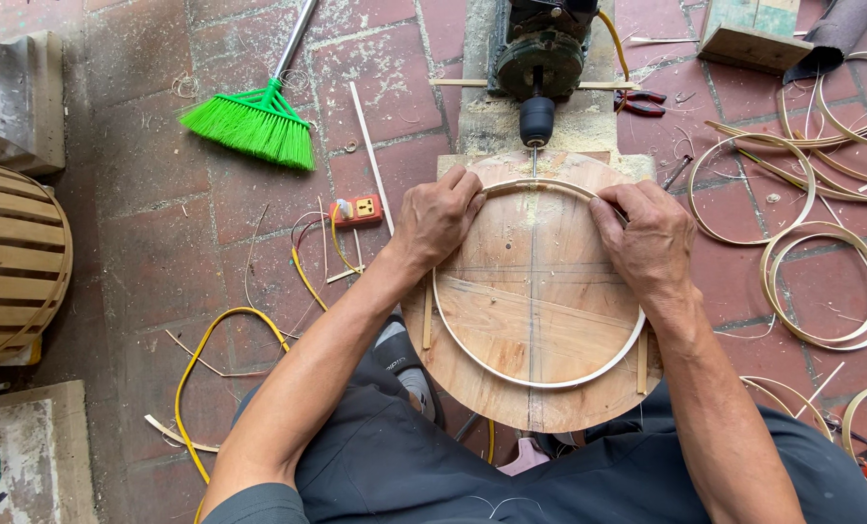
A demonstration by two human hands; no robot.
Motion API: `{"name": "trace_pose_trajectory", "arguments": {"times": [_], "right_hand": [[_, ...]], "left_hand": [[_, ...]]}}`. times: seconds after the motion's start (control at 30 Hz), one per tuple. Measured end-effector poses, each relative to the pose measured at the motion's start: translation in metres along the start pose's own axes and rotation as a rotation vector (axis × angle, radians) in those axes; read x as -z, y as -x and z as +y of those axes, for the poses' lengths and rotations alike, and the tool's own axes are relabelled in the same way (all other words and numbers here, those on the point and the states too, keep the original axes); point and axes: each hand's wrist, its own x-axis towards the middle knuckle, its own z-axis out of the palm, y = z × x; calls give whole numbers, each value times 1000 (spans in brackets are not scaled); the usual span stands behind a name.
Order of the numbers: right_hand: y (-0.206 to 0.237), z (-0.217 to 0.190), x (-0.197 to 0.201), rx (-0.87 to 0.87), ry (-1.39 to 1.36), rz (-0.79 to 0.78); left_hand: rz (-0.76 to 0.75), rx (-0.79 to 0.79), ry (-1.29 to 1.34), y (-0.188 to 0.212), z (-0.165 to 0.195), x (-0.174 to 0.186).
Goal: The person sits on the floor and uses a drill press to create holes in thin bamboo strips bent into circular rings. They repeatedly position the rings under the drill bit, operate the machine, and then remove the finished rings to place them in a pile.
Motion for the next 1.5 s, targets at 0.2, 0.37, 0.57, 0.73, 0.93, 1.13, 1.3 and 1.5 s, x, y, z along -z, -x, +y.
{"name": "trace_pose_trajectory", "arguments": {"times": [0.2,0.37,0.57,0.73,0.93,1.13,1.3,1.5], "right_hand": [[-1,1,1,18,6,18],[-3,2,-2,7,-3,9],[-3,3,-1,15,7,17],[-13,-14,8,12,-48,15],[11,-24,88,-19,-67,95],[95,71,212,-389,-4,293],[195,148,206,-478,317,490],[272,201,167,-594,174,629]], "left_hand": [[12,-6,2,0,1,0],[-13,10,6,-1,2,0],[0,3,3,0,1,0],[-14,8,-3,-1,0,0],[41,74,351,4,39,43],[52,142,397,23,71,96],[1,186,298,42,105,86],[8,192,299,62,120,74]]}}
